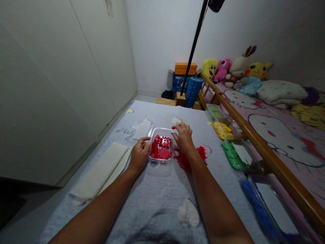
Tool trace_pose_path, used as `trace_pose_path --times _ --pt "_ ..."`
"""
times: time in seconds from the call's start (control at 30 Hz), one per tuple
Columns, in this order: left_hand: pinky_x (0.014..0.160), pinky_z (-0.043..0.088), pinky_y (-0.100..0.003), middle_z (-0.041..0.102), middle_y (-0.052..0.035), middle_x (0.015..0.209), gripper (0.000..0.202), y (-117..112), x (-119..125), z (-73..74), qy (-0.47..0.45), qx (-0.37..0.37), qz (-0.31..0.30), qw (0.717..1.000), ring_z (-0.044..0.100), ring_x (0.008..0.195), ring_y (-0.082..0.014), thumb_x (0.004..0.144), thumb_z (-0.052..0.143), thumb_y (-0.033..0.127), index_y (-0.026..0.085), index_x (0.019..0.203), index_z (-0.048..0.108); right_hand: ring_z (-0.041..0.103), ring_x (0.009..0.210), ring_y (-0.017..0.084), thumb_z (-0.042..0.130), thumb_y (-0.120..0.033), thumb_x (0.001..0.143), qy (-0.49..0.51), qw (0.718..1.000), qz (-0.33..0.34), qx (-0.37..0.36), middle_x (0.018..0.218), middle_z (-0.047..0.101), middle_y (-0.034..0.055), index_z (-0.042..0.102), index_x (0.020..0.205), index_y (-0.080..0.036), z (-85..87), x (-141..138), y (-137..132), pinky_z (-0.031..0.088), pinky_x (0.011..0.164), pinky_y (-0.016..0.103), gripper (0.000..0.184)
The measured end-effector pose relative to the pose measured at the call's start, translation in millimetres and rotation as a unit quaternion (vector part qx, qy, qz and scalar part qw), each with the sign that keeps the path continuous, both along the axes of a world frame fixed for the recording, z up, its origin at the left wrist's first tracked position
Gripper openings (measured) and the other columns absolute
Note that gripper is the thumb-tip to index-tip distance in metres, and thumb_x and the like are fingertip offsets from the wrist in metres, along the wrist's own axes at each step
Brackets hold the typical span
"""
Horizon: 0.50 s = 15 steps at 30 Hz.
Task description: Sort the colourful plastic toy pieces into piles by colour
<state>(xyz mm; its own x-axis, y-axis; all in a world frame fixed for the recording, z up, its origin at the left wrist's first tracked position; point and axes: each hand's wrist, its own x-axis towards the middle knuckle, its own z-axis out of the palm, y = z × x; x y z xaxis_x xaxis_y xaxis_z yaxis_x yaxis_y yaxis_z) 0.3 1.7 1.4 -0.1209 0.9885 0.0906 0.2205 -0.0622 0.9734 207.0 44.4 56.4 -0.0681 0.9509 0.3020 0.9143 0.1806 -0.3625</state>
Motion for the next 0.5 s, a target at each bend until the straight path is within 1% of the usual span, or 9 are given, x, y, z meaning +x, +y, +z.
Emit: trace_pose_path --times 0.1,0.17,0.2,0.27,0.33,0.43,0.5 --pt "0.053 0.031 -0.022 0.040 0.0079 0.059 0.039 0.2 -0.1 0.3 0.003 0.000 0.002 1.000 0.039 0.053 -0.0114 0.086 0.054 0.043 0.016 0.112 0.063 0.054 0.113 0.027 0.059 -0.021 0.091 0.033 0.999 -0.008 0.018 0.118 0.067 0.0109 0.070 0.108 -0.020 11.9 31.4 3.0 0.039 0.098 0.039 0.021" --pt "0.053 0.032 -0.022 0.041 0.0078 0.059 0.040 0.2 -0.1 0.5 -0.002 -0.006 0.002 1.000 0.040 0.053 -0.0115 0.086 0.054 0.043 0.015 0.113 0.063 0.060 0.101 0.022 0.058 -0.019 0.090 0.043 0.999 -0.013 -0.002 0.110 0.070 0.0105 0.070 0.107 -0.017 17.2 57.6 3.7 0.043 0.093 0.034 0.020" --pt "0.053 0.032 -0.022 0.042 0.0077 0.059 0.040 0.1 0.0 0.4 -0.003 -0.008 0.002 1.000 0.040 0.053 -0.0116 0.086 0.054 0.043 0.016 0.113 0.063 0.062 0.093 0.020 0.057 -0.019 0.090 0.042 0.998 -0.033 -0.028 0.106 0.071 0.0097 0.070 0.105 -0.016 18.6 70.7 3.1 0.044 0.087 0.031 0.020" --pt "0.053 0.032 -0.022 0.043 0.0075 0.060 0.040 0.1 0.1 0.0 -0.003 -0.008 0.002 1.000 0.040 0.053 -0.0117 0.086 0.054 0.043 0.016 0.113 0.063 0.064 0.085 0.018 0.060 -0.020 0.088 0.002 0.993 -0.050 -0.109 0.097 0.072 0.0076 0.071 0.100 -0.016 19.2 94.4 -0.2 0.044 0.077 0.027 0.017" --pt "0.053 0.032 -0.022 0.041 0.0076 0.059 0.039 0.2 0.2 -0.4 0.001 -0.004 0.005 1.000 0.040 0.054 -0.0116 0.086 0.054 0.043 0.016 0.113 0.063 0.064 0.080 0.017 0.063 -0.022 0.086 -0.044 0.976 -0.061 -0.202 0.091 0.073 0.0067 0.072 0.095 -0.016 17.5 111.9 -6.0 0.043 0.070 0.025 0.013" --pt "0.052 0.031 -0.022 0.039 0.0080 0.058 0.039 0.6 0.3 -0.9 -0.001 -0.004 0.002 1.000 0.038 0.053 -0.0115 0.086 0.054 0.042 0.016 0.112 0.063 0.064 0.072 0.016 0.068 -0.026 0.083 -0.065 0.945 -0.089 -0.309 0.090 0.073 0.0070 0.071 0.100 -0.015 13.3 123.6 -17.1 0.042 0.062 0.025 0.020" --pt "0.051 0.031 -0.022 0.038 0.0080 0.058 0.039 0.9 0.2 -1.3 -0.003 -0.008 0.005 1.000 0.037 0.052 -0.0116 0.085 0.054 0.043 0.016 0.112 0.063 0.063 0.069 0.015 0.070 -0.028 0.082 -0.054 0.932 -0.102 -0.343 0.093 0.073 0.0070 0.069 0.103 -0.015 10.0 124.0 -23.8 0.041 0.059 0.024 0.025"
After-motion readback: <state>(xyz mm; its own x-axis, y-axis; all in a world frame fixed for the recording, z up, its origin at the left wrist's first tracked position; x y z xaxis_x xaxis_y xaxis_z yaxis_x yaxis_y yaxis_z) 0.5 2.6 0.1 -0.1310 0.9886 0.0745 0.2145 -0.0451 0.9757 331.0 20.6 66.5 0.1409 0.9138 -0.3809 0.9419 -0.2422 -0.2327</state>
